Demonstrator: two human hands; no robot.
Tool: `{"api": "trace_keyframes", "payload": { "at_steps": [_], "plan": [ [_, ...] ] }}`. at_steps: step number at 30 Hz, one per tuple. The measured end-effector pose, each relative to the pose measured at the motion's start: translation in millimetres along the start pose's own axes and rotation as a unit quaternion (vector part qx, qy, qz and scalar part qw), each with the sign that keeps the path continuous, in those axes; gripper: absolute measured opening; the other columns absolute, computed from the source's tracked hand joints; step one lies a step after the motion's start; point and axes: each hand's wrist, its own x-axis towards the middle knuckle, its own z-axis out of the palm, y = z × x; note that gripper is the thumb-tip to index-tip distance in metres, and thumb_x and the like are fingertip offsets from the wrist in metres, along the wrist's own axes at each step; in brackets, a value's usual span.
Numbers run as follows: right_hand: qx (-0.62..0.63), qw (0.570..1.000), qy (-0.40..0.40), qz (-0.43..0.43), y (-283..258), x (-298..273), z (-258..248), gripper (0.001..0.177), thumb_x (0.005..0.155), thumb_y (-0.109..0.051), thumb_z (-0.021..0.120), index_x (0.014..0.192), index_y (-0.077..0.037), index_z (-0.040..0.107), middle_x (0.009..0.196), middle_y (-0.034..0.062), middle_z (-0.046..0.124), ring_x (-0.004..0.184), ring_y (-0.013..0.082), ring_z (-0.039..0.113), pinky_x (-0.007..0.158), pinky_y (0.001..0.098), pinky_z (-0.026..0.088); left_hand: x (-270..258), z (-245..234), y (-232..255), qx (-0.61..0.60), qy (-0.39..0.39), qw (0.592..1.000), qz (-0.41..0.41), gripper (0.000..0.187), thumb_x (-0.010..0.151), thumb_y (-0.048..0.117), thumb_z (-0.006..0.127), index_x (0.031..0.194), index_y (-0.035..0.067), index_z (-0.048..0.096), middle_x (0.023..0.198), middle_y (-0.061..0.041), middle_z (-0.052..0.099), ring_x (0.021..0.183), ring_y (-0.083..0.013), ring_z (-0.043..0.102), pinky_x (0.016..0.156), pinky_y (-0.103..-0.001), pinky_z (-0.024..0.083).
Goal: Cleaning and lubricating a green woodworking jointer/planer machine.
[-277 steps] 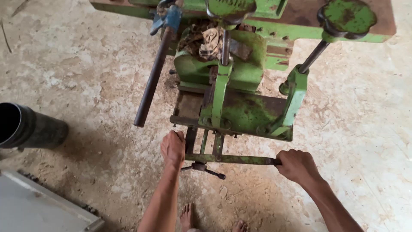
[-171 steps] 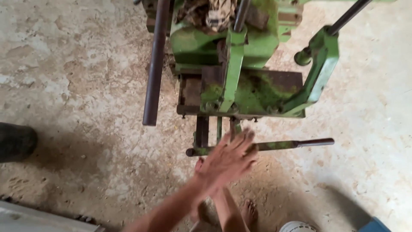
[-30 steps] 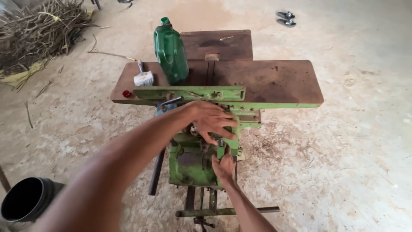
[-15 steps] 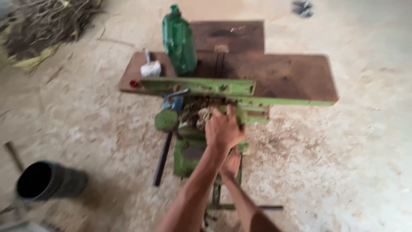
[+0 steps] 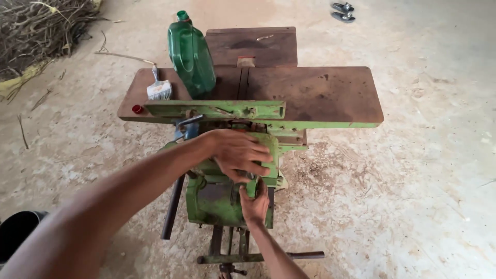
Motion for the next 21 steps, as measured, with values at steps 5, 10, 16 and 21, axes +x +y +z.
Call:
{"api": "trace_keyframes", "payload": {
  "at_steps": [5,10,16,21],
  "plan": [
    [0.026,0.996,0.049,-0.076,19.9,3.1,7.8,0.082,0.084,-0.032,0.077,0.15,0.003,0.043,0.14,0.0293,0.059,0.13,0.0376,0.061,0.109,0.0438,0.053,5.0,-7.4,13.2,0.012,-0.123,0.992,0.018,0.056,0.099,0.053,0.048,0.142,0.019,0.048,0.15,-0.014,0.047,0.135,-0.0386,0.049,0.075,-0.048,0.062],
    [0.036,0.992,0.048,-0.11,4.4,-4.4,-2.2,0.082,0.078,-0.031,0.081,0.147,0.0,0.048,0.137,0.0254,0.064,0.122,0.0381,0.065,0.096,0.0473,0.056,37.9,-10.4,75.1,-0.053,-0.05,0.919,-0.387,0.061,0.099,0.058,0.045,0.145,0.017,0.047,0.147,-0.016,0.048,0.115,-0.0384,0.059,0.07,-0.052,0.061],
    [-0.02,0.995,0.029,-0.09,16.5,4.6,2.4,0.078,0.079,-0.034,0.082,0.144,-0.002,0.053,0.13,0.0244,0.066,0.117,0.0397,0.066,0.092,0.0476,0.054,55.9,-41.3,96.1,-0.161,0.016,0.729,-0.665,0.062,0.103,0.057,0.041,0.145,0.011,0.046,0.142,-0.021,0.05,0.101,-0.035,0.063,0.071,-0.048,0.061],
    [0.043,0.99,0.059,-0.118,29.1,4.3,11.1,0.082,0.079,-0.033,0.079,0.148,-0.001,0.047,0.139,0.0267,0.06,0.122,0.0398,0.064,0.096,0.0478,0.054,14.8,-21.6,60.9,-0.111,0.06,0.899,-0.419,0.062,0.101,0.054,0.046,0.146,0.01,0.047,0.134,-0.021,0.054,0.106,-0.0312,0.063,0.082,-0.048,0.059]
  ]
}}
